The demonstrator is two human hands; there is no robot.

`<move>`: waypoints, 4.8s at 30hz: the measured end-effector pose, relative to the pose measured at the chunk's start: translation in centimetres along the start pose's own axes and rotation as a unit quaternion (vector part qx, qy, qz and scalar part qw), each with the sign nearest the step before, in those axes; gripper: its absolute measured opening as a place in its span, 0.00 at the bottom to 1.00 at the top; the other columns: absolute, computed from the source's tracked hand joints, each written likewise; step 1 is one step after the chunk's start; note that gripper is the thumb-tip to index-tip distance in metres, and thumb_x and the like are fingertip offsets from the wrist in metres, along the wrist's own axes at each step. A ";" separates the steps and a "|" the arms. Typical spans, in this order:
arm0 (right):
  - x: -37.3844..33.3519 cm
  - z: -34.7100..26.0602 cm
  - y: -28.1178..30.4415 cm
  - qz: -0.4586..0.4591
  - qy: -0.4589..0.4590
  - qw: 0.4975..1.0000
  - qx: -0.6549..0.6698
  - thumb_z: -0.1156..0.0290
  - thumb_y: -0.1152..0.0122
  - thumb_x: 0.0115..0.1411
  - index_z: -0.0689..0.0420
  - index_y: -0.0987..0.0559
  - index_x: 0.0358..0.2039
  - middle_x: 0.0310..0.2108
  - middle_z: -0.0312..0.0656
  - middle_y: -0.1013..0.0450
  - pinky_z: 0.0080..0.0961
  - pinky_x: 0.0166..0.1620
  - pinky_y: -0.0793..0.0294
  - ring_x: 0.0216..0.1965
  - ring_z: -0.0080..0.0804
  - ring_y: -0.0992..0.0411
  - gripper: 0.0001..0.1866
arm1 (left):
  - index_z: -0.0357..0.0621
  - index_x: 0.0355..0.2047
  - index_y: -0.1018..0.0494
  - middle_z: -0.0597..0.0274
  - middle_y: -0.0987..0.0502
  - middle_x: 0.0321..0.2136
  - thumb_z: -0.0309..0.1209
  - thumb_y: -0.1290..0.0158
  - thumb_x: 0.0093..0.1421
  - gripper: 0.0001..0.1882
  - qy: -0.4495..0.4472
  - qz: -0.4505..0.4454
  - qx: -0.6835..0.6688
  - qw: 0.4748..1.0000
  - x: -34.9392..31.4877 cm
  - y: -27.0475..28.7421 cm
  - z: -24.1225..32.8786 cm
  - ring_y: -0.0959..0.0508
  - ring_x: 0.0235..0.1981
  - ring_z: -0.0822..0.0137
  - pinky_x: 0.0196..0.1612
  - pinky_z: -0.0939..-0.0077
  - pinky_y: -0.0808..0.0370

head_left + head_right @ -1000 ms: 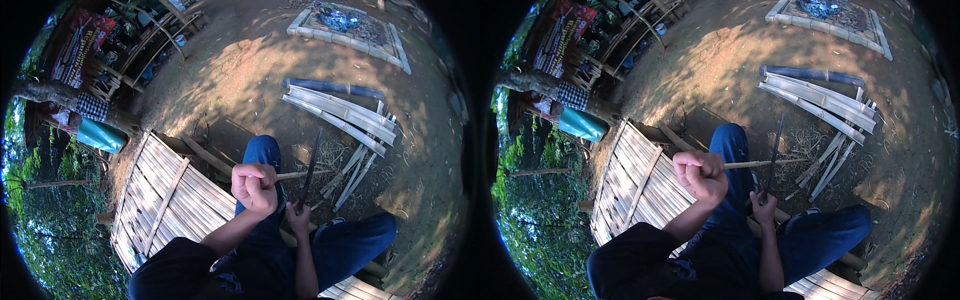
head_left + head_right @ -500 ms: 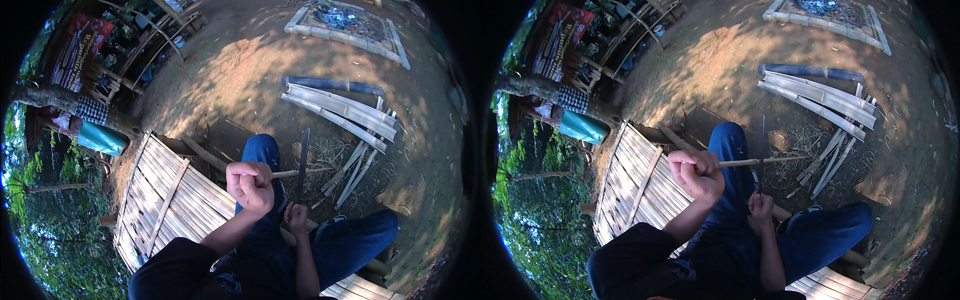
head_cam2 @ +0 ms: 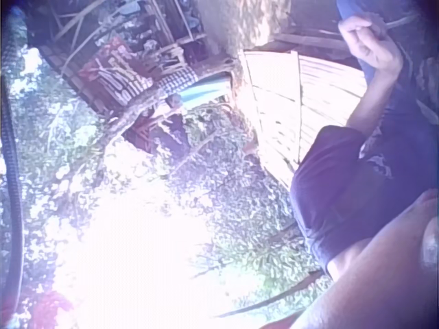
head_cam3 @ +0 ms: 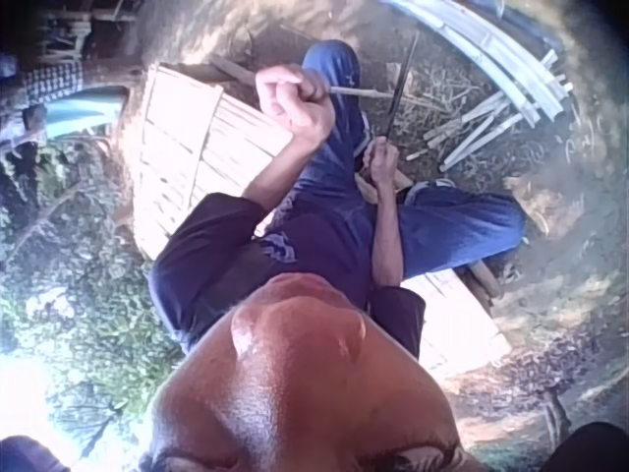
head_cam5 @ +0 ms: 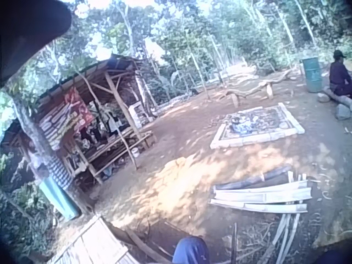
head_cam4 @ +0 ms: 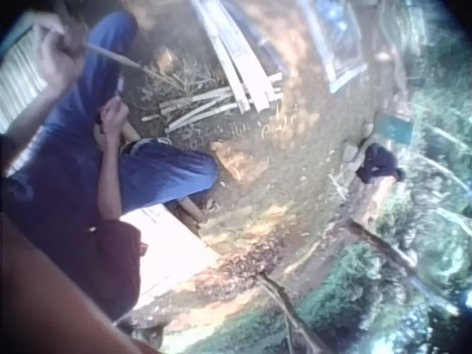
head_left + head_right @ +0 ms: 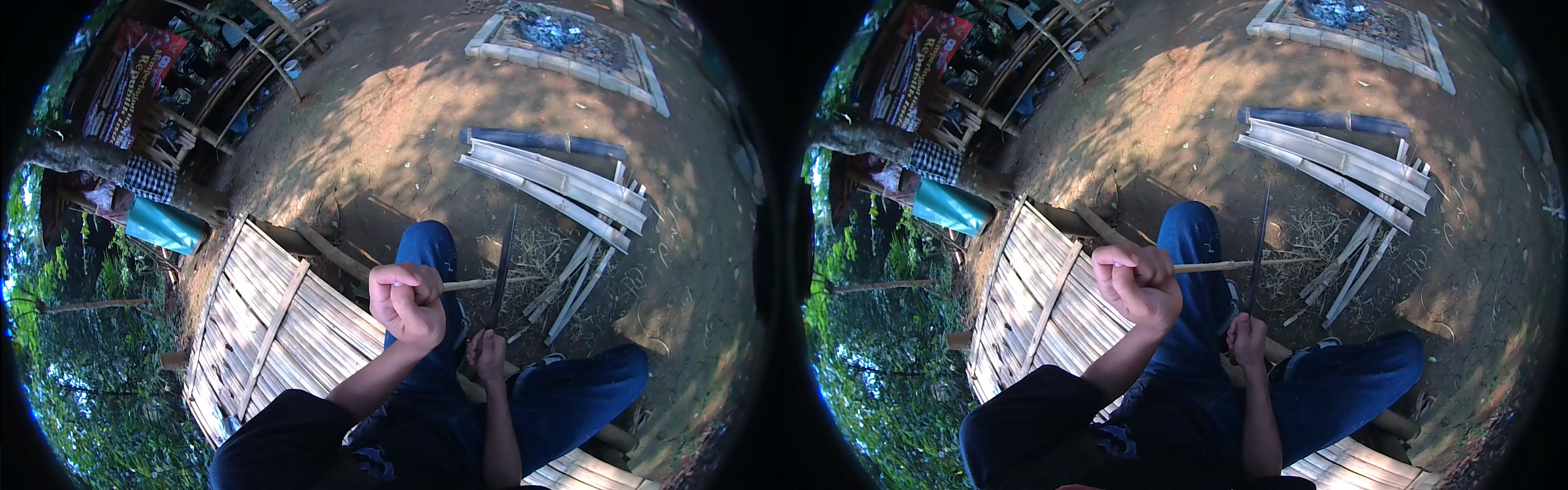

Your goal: The person uses a large knife to scrape and shape a long, thin strip of wood while sitting on a bamboo bench.

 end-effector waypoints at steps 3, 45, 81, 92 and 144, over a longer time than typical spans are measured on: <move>0.0 0.2 0.0 0.002 -0.007 1.000 0.004 0.46 0.58 0.66 0.59 0.33 0.18 0.11 0.34 0.38 0.17 0.15 0.42 0.11 0.18 0.39 0.29 | 0.42 0.31 0.40 0.70 0.45 0.14 0.24 0.64 0.65 0.06 -0.003 -0.003 -0.001 1.000 0.0 0.2 0.0 0.51 0.11 0.80 0.13 0.82 0.51; -1.6 -5.3 -6.1 -0.076 0.069 0.994 -0.044 0.45 0.61 0.66 0.59 0.34 0.16 0.11 0.32 0.41 0.17 0.18 0.44 0.13 0.18 0.40 0.31 | 0.44 0.31 0.39 0.72 0.46 0.14 0.24 0.65 0.63 0.05 0.009 0.013 0.019 1.000 -0.1 0.3 -0.3 0.52 0.11 0.80 0.14 0.81 0.52; 0.6 -0.5 -3.8 0.008 -0.125 0.992 0.020 0.46 0.67 0.68 0.60 0.34 0.17 0.10 0.34 0.40 0.17 0.15 0.44 0.11 0.20 0.41 0.33 | 0.44 0.31 0.39 0.72 0.48 0.13 0.23 0.66 0.64 0.06 0.054 0.087 0.070 0.992 0.1 5.1 0.0 0.50 0.12 0.79 0.15 0.81 0.51; 1.5 -7.5 -5.7 -0.068 0.113 0.975 -0.180 0.48 0.58 0.66 0.59 0.32 0.13 0.09 0.34 0.38 0.22 0.18 0.42 0.12 0.21 0.38 0.31 | 0.43 0.31 0.40 0.72 0.48 0.13 0.23 0.66 0.64 0.06 0.024 0.036 0.040 0.998 -0.2 2.5 0.3 0.51 0.11 0.79 0.15 0.81 0.52; 2.8 -0.9 0.9 0.085 -0.070 0.989 -0.097 0.48 0.55 0.64 0.66 0.30 0.14 0.10 0.47 0.37 0.34 0.22 0.39 0.13 0.36 0.36 0.34 | 0.47 0.29 0.39 0.71 0.50 0.14 0.26 0.61 0.62 0.04 0.018 0.073 0.096 0.993 2.5 0.2 -2.1 0.53 0.13 0.78 0.16 0.82 0.55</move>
Point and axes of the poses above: each hand's wrist, its own x-axis towards the middle knuckle, its own y-axis out of the back of the hand, z = x × y, the point moved 10 cm from there along x, towards the middle knuckle
